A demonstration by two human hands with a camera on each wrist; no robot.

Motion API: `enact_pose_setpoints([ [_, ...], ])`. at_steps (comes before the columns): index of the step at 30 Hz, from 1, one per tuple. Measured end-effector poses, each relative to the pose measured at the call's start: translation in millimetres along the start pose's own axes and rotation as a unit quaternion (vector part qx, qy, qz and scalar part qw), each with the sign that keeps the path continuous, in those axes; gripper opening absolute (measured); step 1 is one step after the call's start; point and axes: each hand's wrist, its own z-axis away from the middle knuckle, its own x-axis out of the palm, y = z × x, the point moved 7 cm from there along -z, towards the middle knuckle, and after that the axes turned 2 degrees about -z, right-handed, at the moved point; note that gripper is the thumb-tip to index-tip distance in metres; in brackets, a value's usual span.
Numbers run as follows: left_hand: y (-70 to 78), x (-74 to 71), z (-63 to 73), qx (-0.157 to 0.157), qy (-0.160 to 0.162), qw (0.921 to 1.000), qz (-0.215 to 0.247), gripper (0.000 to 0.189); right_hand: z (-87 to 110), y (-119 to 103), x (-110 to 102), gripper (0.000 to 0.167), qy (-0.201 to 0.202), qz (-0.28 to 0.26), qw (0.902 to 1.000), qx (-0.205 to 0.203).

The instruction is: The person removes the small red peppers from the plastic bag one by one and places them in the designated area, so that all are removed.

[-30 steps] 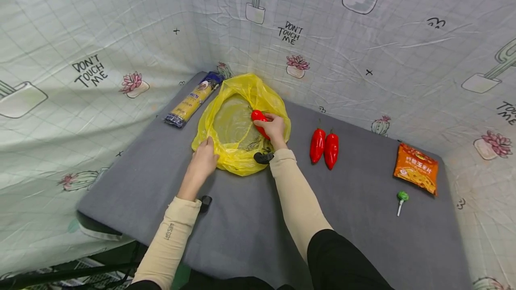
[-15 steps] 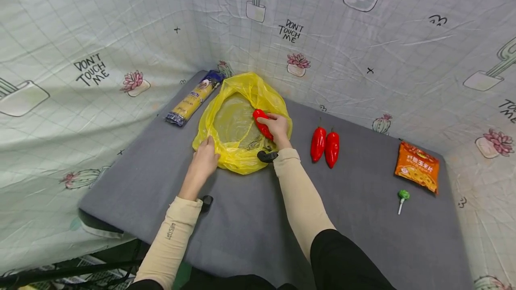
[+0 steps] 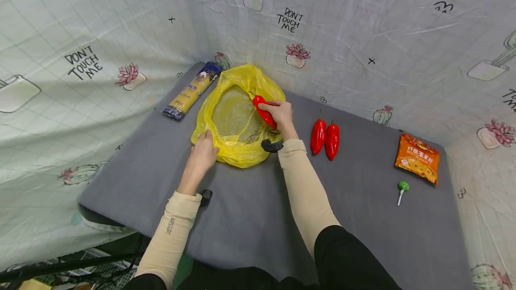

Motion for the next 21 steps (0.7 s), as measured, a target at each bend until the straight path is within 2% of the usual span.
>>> enact_pose_setpoints([
  [13, 2.7, -4.9, -1.2, 0.001, 0.002, 1.0000, 0.007, 0.069, 10.5, -14.9, -30.1, 0.048, 0.010, -0.037, 0.9993, -0.003],
  [21, 3.8, -9.7, -3.6, 0.000, 0.004, 1.0000, 0.005, 0.069, 18.2, -29.5, -54.8, 0.049, 0.014, -0.076, 0.9965, -0.033],
])
